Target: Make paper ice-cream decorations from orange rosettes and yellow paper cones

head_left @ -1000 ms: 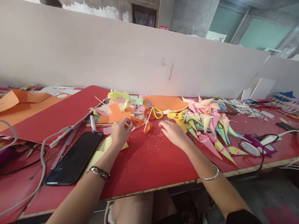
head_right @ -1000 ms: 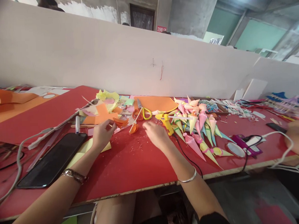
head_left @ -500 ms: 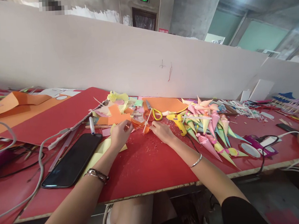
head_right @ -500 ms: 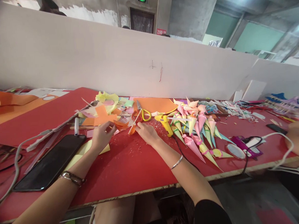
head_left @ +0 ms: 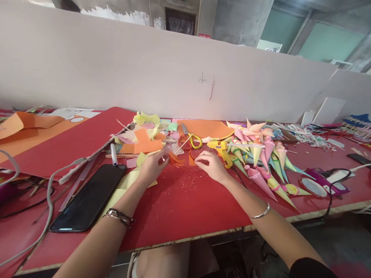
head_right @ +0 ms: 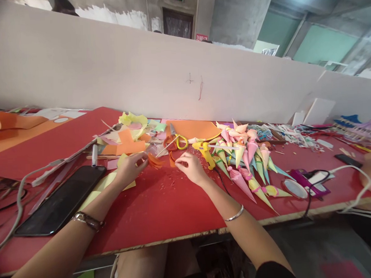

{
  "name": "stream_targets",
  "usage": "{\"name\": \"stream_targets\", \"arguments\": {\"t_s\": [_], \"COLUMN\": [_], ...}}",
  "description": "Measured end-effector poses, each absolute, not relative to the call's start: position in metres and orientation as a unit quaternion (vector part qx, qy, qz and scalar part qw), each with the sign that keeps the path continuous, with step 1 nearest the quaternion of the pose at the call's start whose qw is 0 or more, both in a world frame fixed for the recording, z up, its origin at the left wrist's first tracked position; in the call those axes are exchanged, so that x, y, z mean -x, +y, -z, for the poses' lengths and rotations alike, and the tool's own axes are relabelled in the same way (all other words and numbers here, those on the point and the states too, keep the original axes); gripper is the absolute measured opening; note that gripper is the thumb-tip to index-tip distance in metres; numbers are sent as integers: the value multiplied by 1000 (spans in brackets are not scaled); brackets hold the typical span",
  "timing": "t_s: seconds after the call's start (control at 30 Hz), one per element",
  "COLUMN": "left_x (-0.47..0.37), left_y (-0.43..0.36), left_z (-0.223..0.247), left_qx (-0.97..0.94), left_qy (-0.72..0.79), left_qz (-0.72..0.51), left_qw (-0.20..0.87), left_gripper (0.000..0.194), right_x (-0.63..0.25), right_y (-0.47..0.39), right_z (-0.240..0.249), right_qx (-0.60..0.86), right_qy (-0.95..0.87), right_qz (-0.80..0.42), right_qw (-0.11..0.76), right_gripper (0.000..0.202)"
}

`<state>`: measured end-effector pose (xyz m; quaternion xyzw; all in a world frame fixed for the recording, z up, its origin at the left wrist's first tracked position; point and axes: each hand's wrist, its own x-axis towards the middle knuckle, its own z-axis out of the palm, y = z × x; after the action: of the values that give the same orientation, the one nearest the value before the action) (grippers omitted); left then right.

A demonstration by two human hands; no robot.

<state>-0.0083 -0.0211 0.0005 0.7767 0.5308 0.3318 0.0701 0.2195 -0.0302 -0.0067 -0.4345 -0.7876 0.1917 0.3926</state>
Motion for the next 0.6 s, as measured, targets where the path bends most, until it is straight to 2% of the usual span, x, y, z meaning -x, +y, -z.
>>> {"name": "stream_targets", "arguments": {"t_s": [0.17, 0.6], "left_x": [9, 6], "left_y": [-21, -20], "left_z": [1, 1], "left_qx": [-808, -865], "left_qy": [511, 425], "left_qz": [-286, -253], "left_qw": [58, 83], "left_gripper": [19, 21], "right_x": [-222, -221], "right_y": [-32, -42], "right_z": [7, 2], "right_qx": [436, 382], "right_qy": [-756, -796], "right_qz": [-237, -223], "right_qw": [426, 413], "right_gripper": [11, 3]}}
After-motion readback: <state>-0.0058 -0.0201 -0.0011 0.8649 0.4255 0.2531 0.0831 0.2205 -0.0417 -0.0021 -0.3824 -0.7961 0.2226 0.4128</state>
